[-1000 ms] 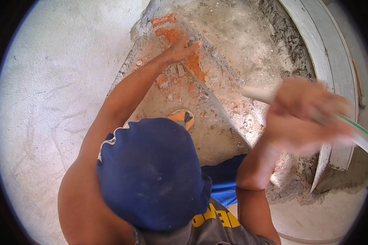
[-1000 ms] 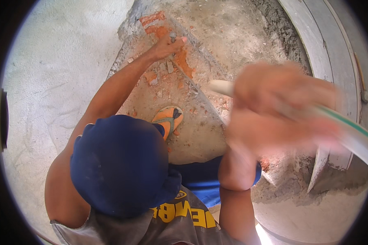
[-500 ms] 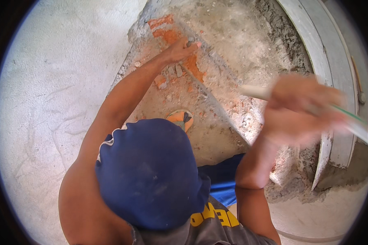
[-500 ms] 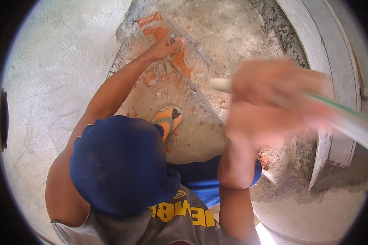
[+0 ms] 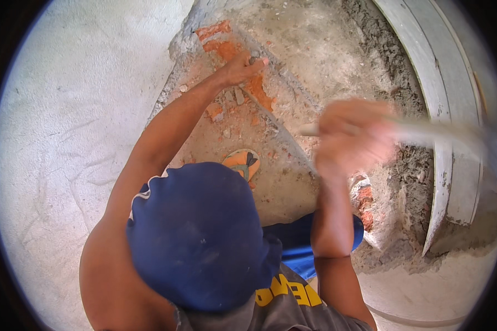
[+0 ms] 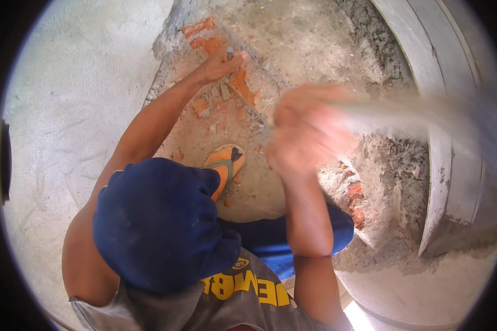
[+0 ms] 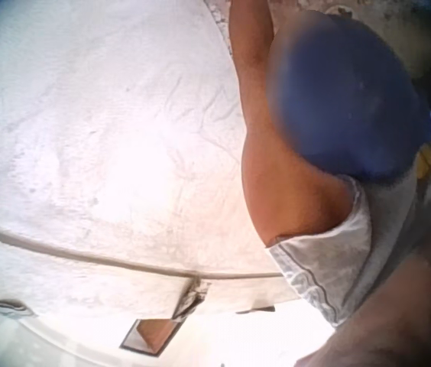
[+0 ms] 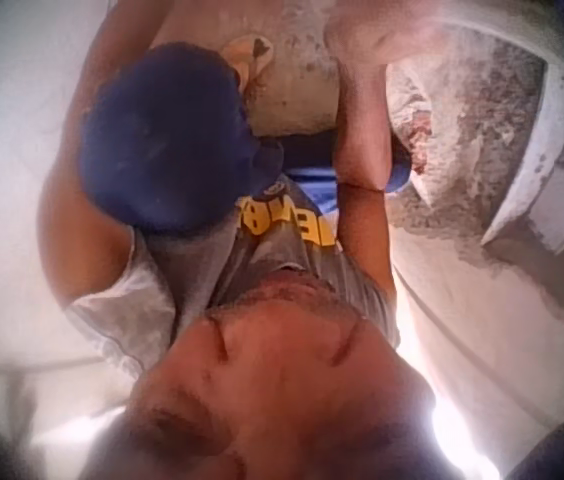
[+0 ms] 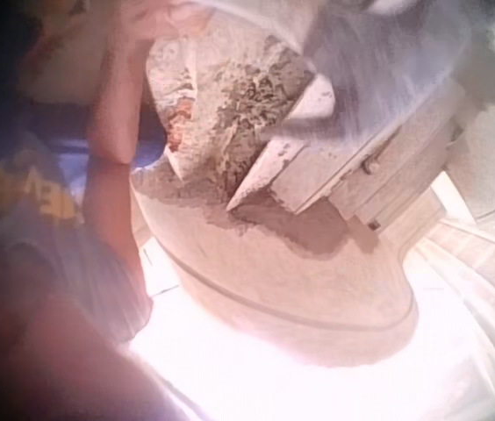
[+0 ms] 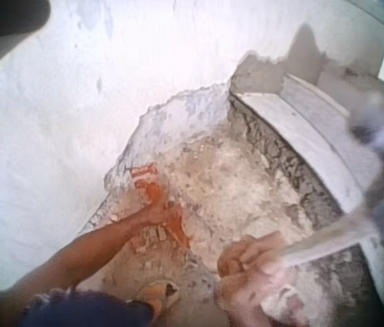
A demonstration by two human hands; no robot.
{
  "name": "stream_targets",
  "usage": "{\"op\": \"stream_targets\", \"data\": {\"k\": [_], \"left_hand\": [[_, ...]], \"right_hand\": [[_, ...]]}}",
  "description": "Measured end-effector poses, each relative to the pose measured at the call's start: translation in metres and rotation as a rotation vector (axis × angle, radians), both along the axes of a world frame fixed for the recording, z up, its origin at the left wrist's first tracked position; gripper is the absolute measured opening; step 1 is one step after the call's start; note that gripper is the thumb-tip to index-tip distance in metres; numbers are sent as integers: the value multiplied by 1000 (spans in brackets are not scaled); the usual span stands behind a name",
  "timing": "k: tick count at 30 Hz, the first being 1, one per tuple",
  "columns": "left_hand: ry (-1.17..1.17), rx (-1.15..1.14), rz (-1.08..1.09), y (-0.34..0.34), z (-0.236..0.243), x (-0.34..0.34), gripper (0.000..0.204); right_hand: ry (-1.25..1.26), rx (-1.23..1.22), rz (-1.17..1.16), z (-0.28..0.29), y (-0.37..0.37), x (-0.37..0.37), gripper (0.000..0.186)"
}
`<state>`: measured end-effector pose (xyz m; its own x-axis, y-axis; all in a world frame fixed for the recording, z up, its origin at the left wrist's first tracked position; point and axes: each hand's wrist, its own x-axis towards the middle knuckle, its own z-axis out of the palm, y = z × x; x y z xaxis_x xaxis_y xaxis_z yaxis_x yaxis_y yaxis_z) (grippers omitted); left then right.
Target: The person uses a hammer and a metal rod to chip away at a concrete surface near a brick wall, handling the hammer and the rod to remove small pieces of material.
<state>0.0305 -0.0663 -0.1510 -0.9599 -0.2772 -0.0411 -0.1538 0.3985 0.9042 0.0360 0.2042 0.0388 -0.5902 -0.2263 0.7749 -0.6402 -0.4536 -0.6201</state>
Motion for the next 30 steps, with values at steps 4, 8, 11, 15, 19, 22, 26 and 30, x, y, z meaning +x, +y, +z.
{"op": "stream_targets", "data": {"k": [4, 8, 11, 15, 19, 22, 26, 30], "left_hand": [[145, 31, -44, 21, 17, 1, 44], [-83, -25, -18, -6, 11, 7, 46], [-75, -19, -24, -1, 7, 8, 52], [-23, 11, -52, 9, 8, -3, 62], [-51, -31, -58, 15, 4, 6, 66], [-96, -31, -13, 8, 0, 14, 66], [-134, -67, 19, 8, 13, 6, 65], [9, -20, -52, 18, 17, 2, 64]], "right_hand": [[-238, 1104, -113, -74, 5, -8, 41], [-426, 797, -88, 9, 2, 11, 43], [-284, 115, -11, 61, 12, 19, 50], [-216, 223, 57, -44, 8, -3, 36], [-217, 1051, -60, -61, -8, -24, 38], [-407, 809, -11, 21, 1, -2, 43], [-214, 96, -33, 65, 7, 16, 48], [-185, 762, -175, -87, 7, -13, 39]]}}
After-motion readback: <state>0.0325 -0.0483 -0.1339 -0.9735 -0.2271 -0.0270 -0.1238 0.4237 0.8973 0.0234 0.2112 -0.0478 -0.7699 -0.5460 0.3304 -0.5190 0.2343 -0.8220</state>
